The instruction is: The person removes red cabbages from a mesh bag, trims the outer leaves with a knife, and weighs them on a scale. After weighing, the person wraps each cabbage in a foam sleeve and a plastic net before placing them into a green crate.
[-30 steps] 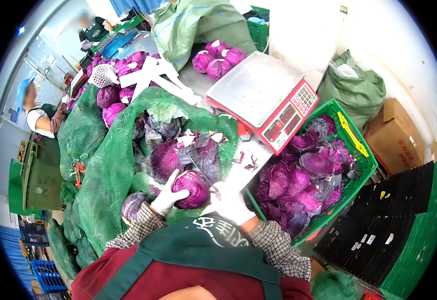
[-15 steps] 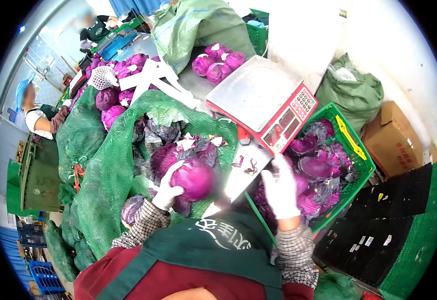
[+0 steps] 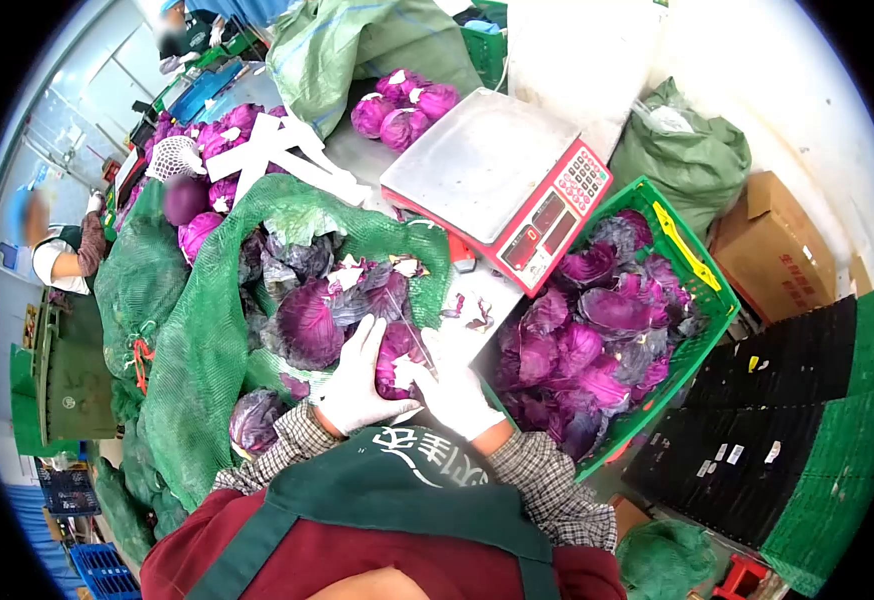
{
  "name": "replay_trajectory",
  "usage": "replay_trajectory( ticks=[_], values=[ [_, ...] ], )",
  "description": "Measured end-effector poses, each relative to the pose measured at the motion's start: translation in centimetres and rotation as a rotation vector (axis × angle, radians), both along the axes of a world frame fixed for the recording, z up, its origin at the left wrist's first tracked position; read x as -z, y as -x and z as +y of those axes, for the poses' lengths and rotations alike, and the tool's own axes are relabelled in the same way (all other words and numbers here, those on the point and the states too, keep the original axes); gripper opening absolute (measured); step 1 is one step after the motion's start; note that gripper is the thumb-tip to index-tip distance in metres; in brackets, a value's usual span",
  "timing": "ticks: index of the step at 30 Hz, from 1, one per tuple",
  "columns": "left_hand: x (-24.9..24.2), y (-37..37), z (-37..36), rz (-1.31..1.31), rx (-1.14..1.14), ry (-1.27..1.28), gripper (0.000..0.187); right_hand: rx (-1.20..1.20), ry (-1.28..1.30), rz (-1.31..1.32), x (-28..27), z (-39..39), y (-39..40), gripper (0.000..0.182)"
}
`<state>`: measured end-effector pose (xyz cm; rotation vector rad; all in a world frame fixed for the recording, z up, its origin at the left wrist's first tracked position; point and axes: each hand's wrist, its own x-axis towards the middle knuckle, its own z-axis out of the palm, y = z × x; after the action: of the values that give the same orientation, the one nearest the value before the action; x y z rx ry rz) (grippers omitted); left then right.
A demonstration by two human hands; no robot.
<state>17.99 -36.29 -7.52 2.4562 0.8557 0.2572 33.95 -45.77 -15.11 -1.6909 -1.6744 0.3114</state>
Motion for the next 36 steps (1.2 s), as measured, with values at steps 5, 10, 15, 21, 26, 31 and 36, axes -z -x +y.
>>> replay_trajectory(
  ticks=[5,10,15,21,26,31,36],
  values=[
    [0.3,0.2,0.2,-0.024,-0.042,0.033,0.115,-0.013,0.167,0.146,-1.2,-0.8,0.5,0.048],
    [0.7,0.0,0.7,-0.043,-0.049,0.026,0.113,0.019,0.365,0.225,-5.0,-0.6,0.7,0.053],
    [0.4,-0.4,0.8,-0.014,-0.097,0.046,0.111,0.044,0.382,0.175,-4.5,0.1,1.1,0.045],
    [0.6,-1.3,-0.2,0.017,-0.181,0.005,0.107,0.038,0.068,-0.283,-3.1,1.7,0.2,0.030],
    [0.9,-1.0,-0.5,0.014,-0.133,-0.051,0.111,0.037,0.175,-0.152,0.2,3.0,-4.6,0.021],
    [3.2,4.6,1.9,-0.285,-0.002,0.224,0.119,0.050,0.084,-0.037,3.4,2.5,-5.0,0.036],
    [1.9,7.7,2.6,-0.411,-0.383,1.079,0.106,0.026,-0.127,-0.254,-1.8,1.4,-1.7,0.022]
  ],
)
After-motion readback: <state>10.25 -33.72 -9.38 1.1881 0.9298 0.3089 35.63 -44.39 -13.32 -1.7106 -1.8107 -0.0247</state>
